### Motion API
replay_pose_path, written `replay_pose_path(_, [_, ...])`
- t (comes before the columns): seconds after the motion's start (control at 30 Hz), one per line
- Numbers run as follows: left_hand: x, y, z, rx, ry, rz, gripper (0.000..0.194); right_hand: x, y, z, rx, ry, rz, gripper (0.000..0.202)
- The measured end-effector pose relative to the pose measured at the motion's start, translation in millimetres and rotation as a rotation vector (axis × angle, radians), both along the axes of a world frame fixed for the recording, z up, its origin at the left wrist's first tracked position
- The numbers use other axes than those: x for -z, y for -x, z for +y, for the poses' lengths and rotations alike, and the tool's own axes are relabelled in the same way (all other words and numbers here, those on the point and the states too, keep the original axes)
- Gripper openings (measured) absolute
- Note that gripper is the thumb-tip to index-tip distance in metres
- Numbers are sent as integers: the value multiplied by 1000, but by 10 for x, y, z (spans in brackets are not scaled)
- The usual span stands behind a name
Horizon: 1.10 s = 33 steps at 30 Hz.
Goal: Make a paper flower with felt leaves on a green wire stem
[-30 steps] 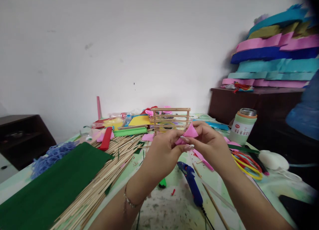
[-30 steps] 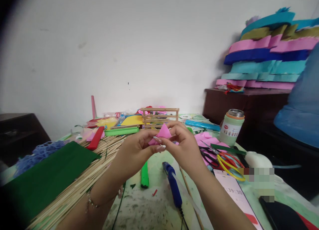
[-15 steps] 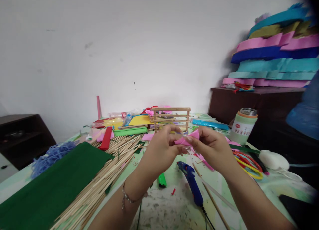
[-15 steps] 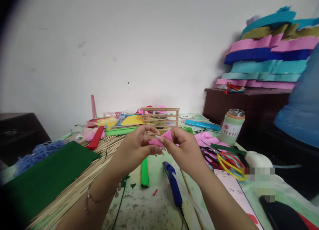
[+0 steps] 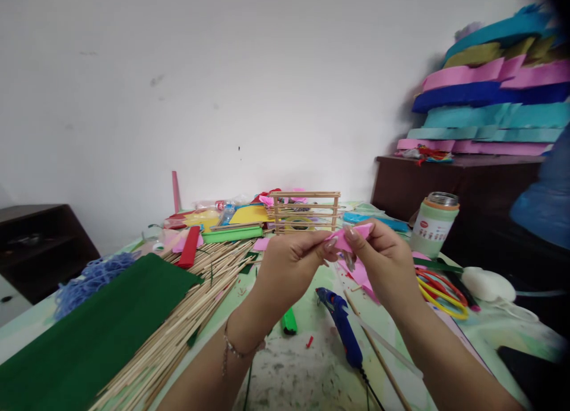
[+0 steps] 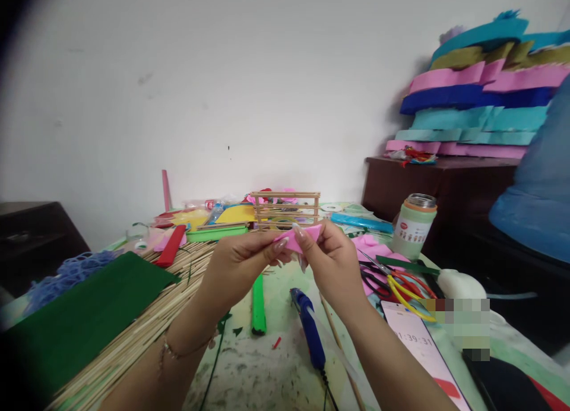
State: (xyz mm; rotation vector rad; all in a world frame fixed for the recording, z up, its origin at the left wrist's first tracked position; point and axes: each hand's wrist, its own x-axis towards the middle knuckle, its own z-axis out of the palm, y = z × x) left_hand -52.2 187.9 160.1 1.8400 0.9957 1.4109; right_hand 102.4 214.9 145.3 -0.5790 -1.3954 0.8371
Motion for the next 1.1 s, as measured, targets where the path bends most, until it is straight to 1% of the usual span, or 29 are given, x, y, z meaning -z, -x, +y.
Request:
replay_pose_path(0.1, [33, -3, 5, -67, -168, 99, 23, 4, 7, 33, -52, 35, 59, 30])
replay_pose_path(0.23, [36, 11, 12, -118, -340, 216, 27, 4, 26, 54, -102, 93, 102, 27])
replay_pose_path(0.3, [24, 18, 7, -129, -364, 209, 28, 6, 28, 54, -78, 71, 99, 23])
replay_pose_path(0.33, [15, 21, 2, -132, -338, 166, 26, 10, 19, 55, -31, 28, 80, 18])
replay_pose_path(0.4, [-10, 31, -7, -119, -198, 3, 20, 24, -27, 58, 116, -145, -16, 7])
replay_pose_path(0.43, [-26, 37, -10, -94, -94, -97, 18, 32, -65, 61, 193, -266, -88, 10])
replay_pose_path(0.5, [-58, 51, -12, -13, 119, -276, 19, 38, -155, 66, 280, -532, -250, 32])
replay_pose_path(0.57, [-84, 63, -10, 65, 252, -396, 20, 20, -240, 62, 268, -786, -390, 50])
replay_pose_path(0.6, [-92, 66, -7, 87, 282, -439, 19, 1, -270, 55, 248, -889, -447, 55])
replay_pose_path(0.67, [-99, 68, -1, 89, 303, -498, 20, -46, -296, 36, 210, -1022, -522, 51])
replay_pose_path(0.7, [-99, 68, 2, 73, 302, -515, 23, -67, -293, 26, 196, -1044, -536, 45])
replay_pose_path(0.77, [-97, 66, 5, 25, 292, -534, 27, -89, -261, 15, 184, -1035, -524, 32])
replay_pose_path(0.83, [-93, 62, 5, -5, 280, -550, 29, -74, -209, 20, 209, -1007, -496, 25])
replay_pose_path(0.87, [-91, 59, 4, -6, 275, -565, 28, -56, -181, 27, 237, -982, -468, 23])
replay_pose_path(0.9, [-89, 55, 2, 1, 269, -584, 26, -33, -154, 36, 262, -935, -428, 27])
replay_pose_path(0.97, [-85, 43, -2, 29, 260, -631, 23, 9, -111, 53, 284, -794, -356, 42])
replay_pose_path(1.0, [-84, 37, -3, 41, 257, -656, 22, 22, -97, 60, 290, -741, -345, 46])
replay_pose_path(1.03, [-84, 31, -3, 51, 255, -678, 22, 29, -90, 66, 297, -717, -354, 44])
replay_pose_path(1.07, [-85, 27, -3, 60, 256, -697, 22, 30, -90, 70, 309, -725, -377, 38])
replay_pose_path(1.1, [-88, 25, -2, 71, 263, -712, 22, 26, -98, 73, 328, -767, -410, 30])
